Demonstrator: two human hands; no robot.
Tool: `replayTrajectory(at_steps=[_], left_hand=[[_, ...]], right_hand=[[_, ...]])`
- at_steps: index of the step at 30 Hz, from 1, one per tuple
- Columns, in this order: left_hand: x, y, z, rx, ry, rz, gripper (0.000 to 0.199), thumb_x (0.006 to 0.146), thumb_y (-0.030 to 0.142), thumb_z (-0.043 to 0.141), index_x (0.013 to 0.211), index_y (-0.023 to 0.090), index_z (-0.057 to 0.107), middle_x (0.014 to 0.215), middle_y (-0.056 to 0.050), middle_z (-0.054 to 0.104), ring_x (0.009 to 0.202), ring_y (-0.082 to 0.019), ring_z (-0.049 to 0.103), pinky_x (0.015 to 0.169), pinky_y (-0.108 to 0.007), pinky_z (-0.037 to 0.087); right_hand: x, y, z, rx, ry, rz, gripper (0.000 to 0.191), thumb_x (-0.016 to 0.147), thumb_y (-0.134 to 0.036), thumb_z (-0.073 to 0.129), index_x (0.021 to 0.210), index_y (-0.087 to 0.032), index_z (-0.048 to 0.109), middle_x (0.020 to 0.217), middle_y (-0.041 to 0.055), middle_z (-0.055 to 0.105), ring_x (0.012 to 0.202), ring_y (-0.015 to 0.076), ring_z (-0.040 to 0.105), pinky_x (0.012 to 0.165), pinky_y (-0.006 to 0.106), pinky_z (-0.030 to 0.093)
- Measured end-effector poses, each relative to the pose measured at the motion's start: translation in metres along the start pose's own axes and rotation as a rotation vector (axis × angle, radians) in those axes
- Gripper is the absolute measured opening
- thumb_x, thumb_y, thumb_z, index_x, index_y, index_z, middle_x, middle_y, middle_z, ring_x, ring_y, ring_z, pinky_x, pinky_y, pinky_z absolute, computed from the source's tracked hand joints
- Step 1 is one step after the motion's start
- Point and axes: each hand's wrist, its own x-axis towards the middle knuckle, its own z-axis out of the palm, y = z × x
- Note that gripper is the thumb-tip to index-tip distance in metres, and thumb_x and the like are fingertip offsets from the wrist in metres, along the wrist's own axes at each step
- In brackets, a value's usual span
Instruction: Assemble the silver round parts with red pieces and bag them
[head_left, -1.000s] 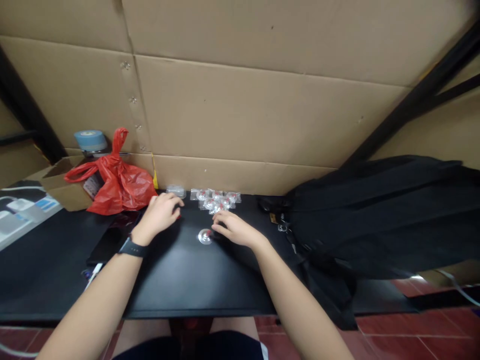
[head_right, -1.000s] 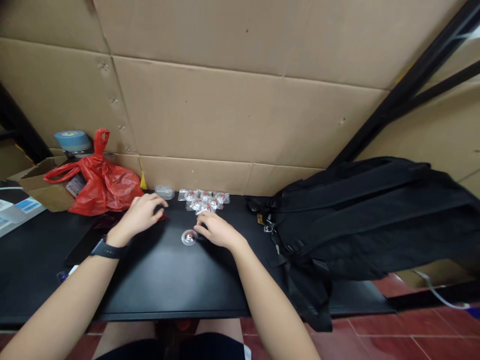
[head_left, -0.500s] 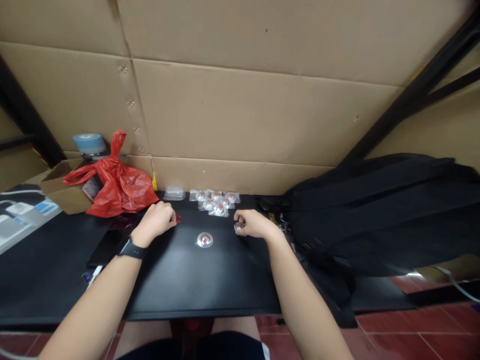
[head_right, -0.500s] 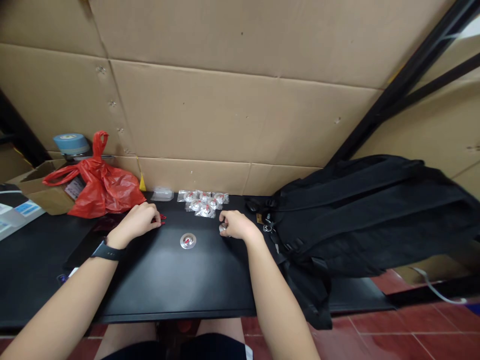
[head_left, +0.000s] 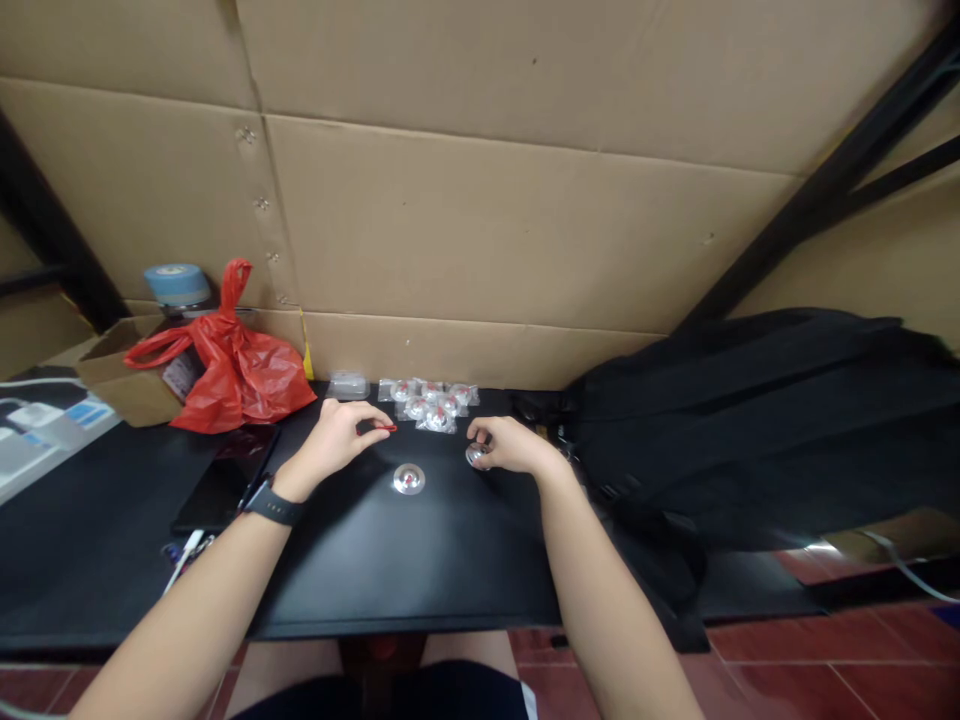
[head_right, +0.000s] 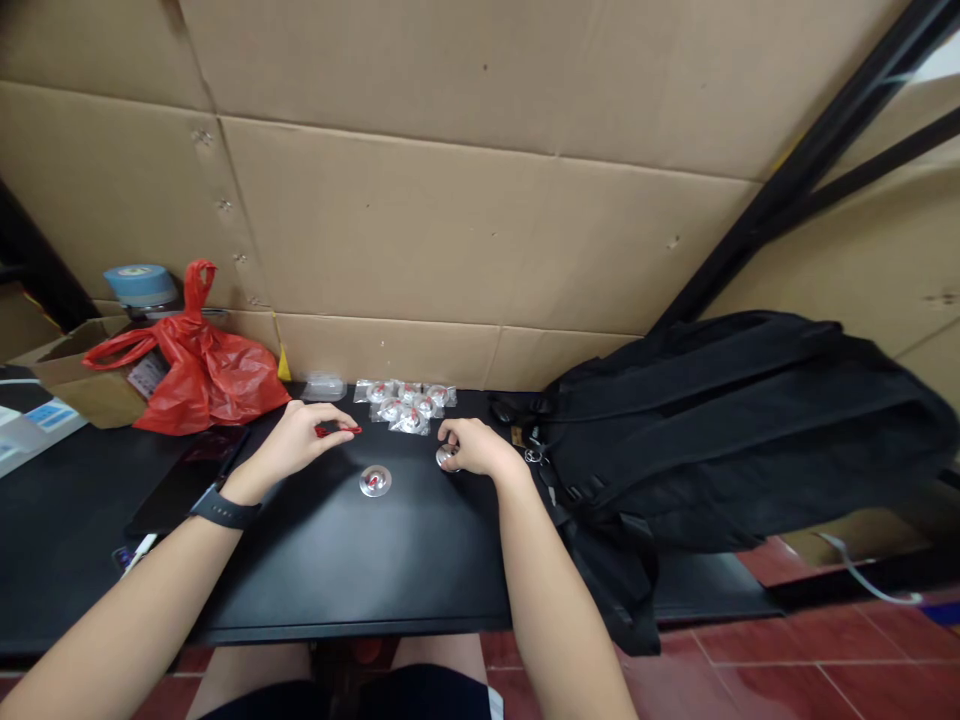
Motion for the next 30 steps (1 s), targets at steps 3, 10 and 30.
replayTrajectory(at_steps=[3,10,30], left_hand=[[-0.001,0.003,0.008,0.041,0.022,-0.012,0.019,0.094,0.037,0.059,0.089,0.024,0.073,0.098,-0.001,0.076,0.093,-0.020,0.067,0.091,-0.036,0.036],[-0.002,0.018,0.025,-0.066,0.096,-0.030,0.021,0.099,0.035,0.050,0.093,0.021,0.065,0.107,-0.004,0.063,0.105,-0.020,0.060,0.093,-0.036,0.039],[-0.007,0.035,0.039,-0.157,0.278,-0.015,0.011,0.094,0.025,0.055,0.093,0.022,0.064,0.113,-0.008,0.057,0.113,-0.024,0.055,0.099,-0.040,0.043]], right_hand=[[0.001,-0.004,-0.001,0.044,0.085,-0.086,0.033,0.066,-0.019,0.080,0.097,-0.019,0.069,0.090,0.0023,0.069,0.076,0.0155,0.062,0.068,0.025,0.046],[0.003,-0.063,0.023,0.493,0.443,-0.473,0.036,0.074,-0.031,0.080,0.106,-0.022,0.066,0.109,0.0065,0.070,0.095,0.0207,0.066,0.081,0.033,0.055],[0.004,-0.094,0.058,0.888,0.558,-0.411,0.033,0.071,-0.042,0.084,0.090,-0.022,0.066,0.106,0.0081,0.070,0.098,0.0226,0.068,0.082,0.036,0.058]])
